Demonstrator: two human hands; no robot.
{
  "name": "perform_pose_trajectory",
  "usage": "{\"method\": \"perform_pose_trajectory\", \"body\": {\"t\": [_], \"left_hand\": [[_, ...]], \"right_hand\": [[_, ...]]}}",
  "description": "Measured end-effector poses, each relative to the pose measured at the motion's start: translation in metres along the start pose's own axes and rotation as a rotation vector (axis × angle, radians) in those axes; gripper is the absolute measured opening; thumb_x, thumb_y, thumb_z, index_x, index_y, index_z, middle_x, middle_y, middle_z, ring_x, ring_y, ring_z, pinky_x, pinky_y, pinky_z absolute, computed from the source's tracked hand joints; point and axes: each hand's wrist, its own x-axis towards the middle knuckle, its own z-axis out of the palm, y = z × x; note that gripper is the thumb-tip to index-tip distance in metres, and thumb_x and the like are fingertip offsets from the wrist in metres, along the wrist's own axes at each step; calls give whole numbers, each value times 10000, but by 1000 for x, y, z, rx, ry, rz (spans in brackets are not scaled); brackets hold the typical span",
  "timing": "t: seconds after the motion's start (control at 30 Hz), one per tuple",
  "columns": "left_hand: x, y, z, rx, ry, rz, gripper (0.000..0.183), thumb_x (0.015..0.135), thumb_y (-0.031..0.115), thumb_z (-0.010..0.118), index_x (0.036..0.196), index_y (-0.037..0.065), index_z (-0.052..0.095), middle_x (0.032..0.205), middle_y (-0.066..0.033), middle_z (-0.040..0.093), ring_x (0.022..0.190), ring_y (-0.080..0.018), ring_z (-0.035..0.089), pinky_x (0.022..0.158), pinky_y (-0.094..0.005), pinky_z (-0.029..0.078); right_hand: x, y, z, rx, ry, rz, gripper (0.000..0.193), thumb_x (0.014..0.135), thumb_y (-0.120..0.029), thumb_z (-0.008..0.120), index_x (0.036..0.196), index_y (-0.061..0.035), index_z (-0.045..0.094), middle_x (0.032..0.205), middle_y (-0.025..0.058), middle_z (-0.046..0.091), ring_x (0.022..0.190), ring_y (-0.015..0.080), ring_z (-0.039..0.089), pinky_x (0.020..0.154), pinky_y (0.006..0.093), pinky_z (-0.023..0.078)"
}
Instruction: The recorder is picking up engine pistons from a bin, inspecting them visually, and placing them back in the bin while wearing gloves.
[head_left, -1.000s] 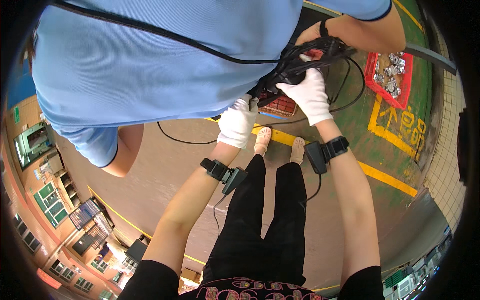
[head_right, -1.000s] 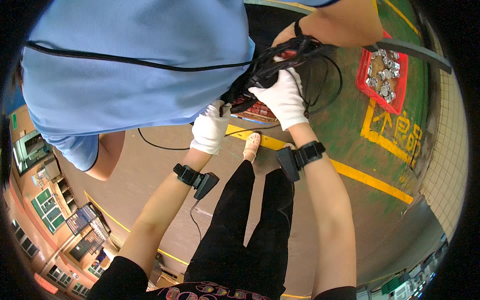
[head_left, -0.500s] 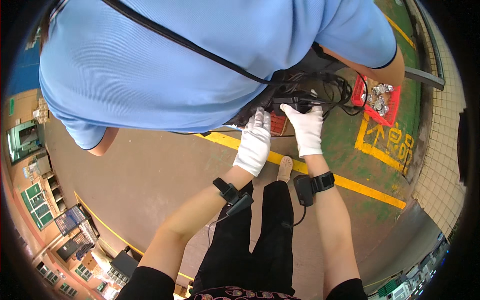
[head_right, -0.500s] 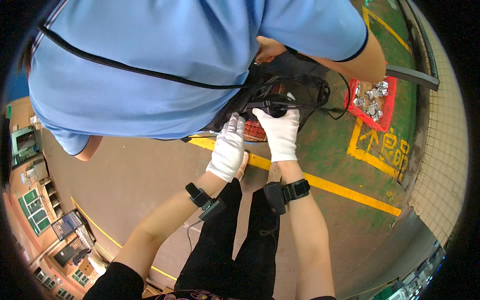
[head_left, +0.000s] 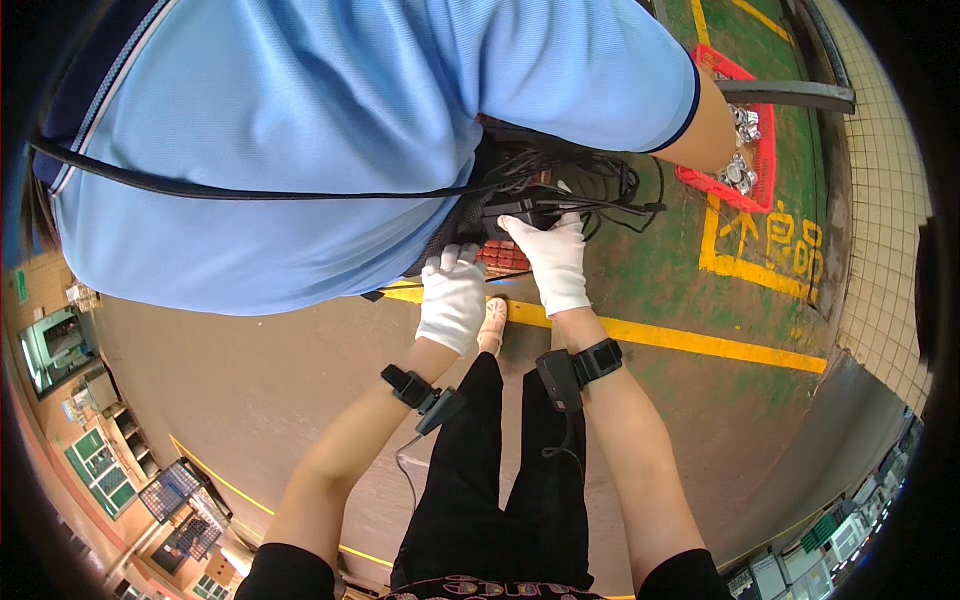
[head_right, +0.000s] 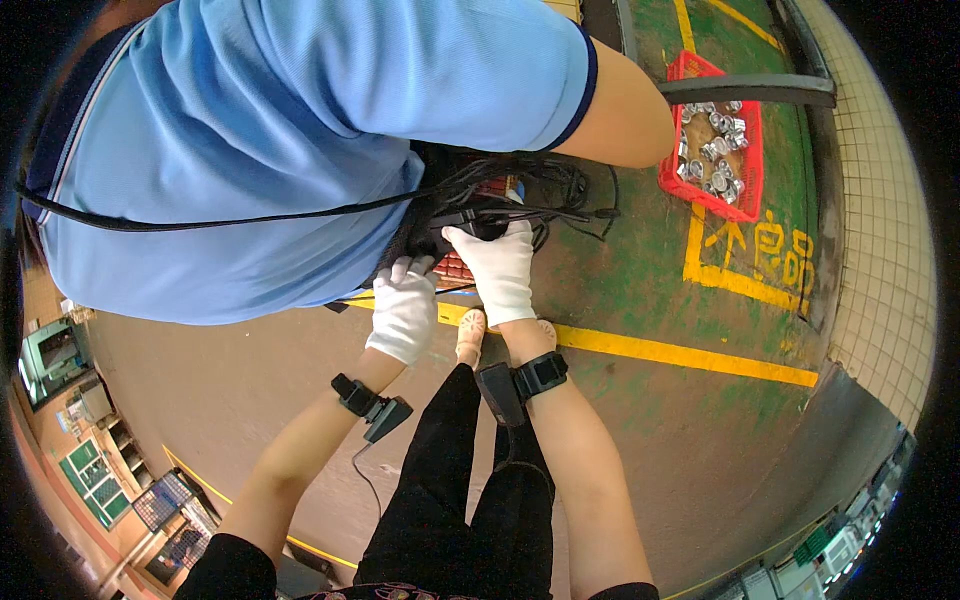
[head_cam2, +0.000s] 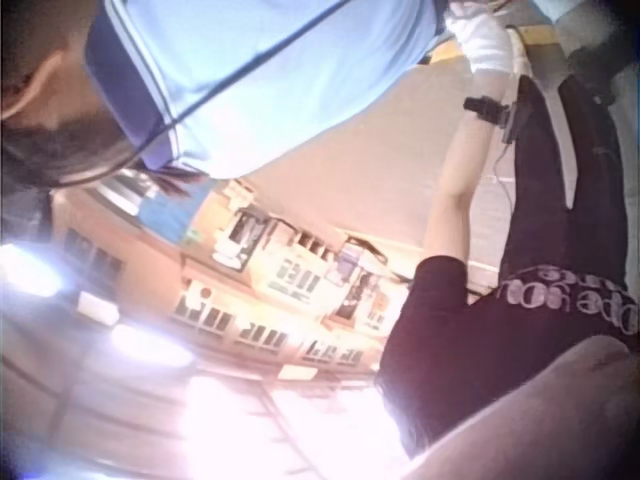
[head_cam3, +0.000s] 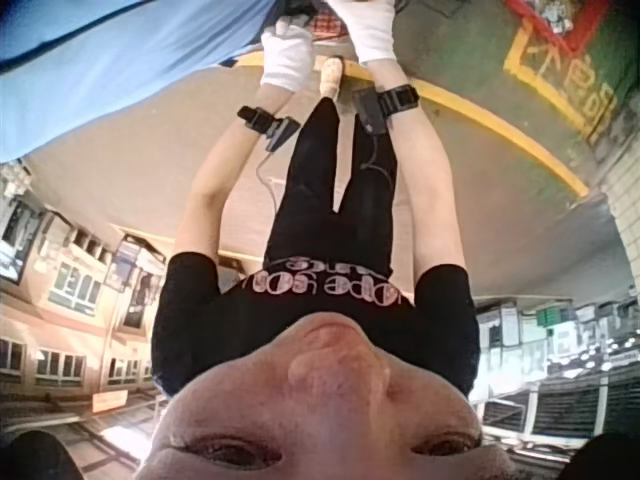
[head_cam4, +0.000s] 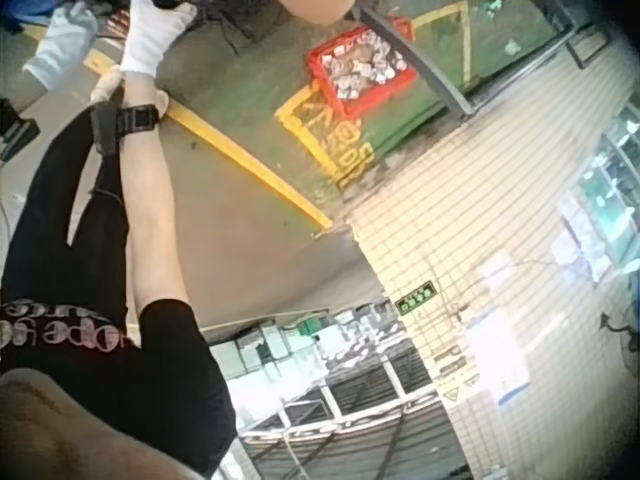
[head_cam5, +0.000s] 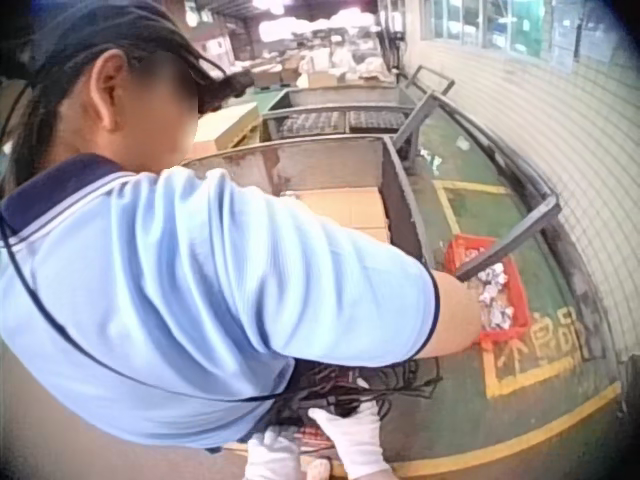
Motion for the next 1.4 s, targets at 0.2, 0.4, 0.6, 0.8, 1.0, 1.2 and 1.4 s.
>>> {"method": "perform_pose_trajectory", "body": {"t": [0.2,0.4,0.6,0.8,1.0,1.2,1.4], "left_hand": [[5,15,18,-213,167,69,436,784,103,607,1202,-10,549,1311,-216,517,1107,-331,561,915,-400,466],[10,28,22,-146,313,-299,515,788,177,588,1261,-9,506,1231,-168,546,1170,-323,505,962,-411,403],[-1,8,23,96,403,-200,381,783,188,576,1138,55,616,1186,-114,584,1083,-241,530,874,-368,418],[-19,-9,27,91,256,-37,352,786,222,571,1111,94,617,1175,-100,596,1077,-239,526,908,-389,410],[8,-47,20,252,319,427,392,806,175,543,1176,62,606,1225,-79,601,1258,-206,457,1068,-362,321],[20,-50,18,269,235,407,226,795,125,549,988,76,657,1069,-85,659,1086,-239,575,943,-316,420],[22,-55,11,337,127,469,151,777,109,569,859,46,679,1044,-130,653,1000,-246,592,864,-325,464]], "right_hand": [[9,16,4,20,-38,80,636,599,-280,868,1029,85,573,950,162,693,829,215,674,769,312,538],[-2,-14,-7,86,-53,128,629,603,-285,868,1047,71,599,984,140,702,843,174,670,775,308,533],[8,12,-4,16,-61,119,639,591,-298,870,1020,94,604,1011,171,694,865,193,671,780,316,527],[-9,-3,0,-197,-180,-13,458,670,-392,805,804,19,654,813,142,705,779,224,689,751,316,535],[-5,37,23,-584,-193,-295,495,675,-488,773,825,-29,665,818,83,707,763,270,676,750,350,536],[7,19,27,-665,-261,-154,368,679,-431,778,779,-86,696,811,63,713,772,249,678,759,328,536],[36,22,27,-76,-322,-111,509,723,-351,792,1073,-7,655,1093,117,664,1024,240,607,916,305,467]]}}
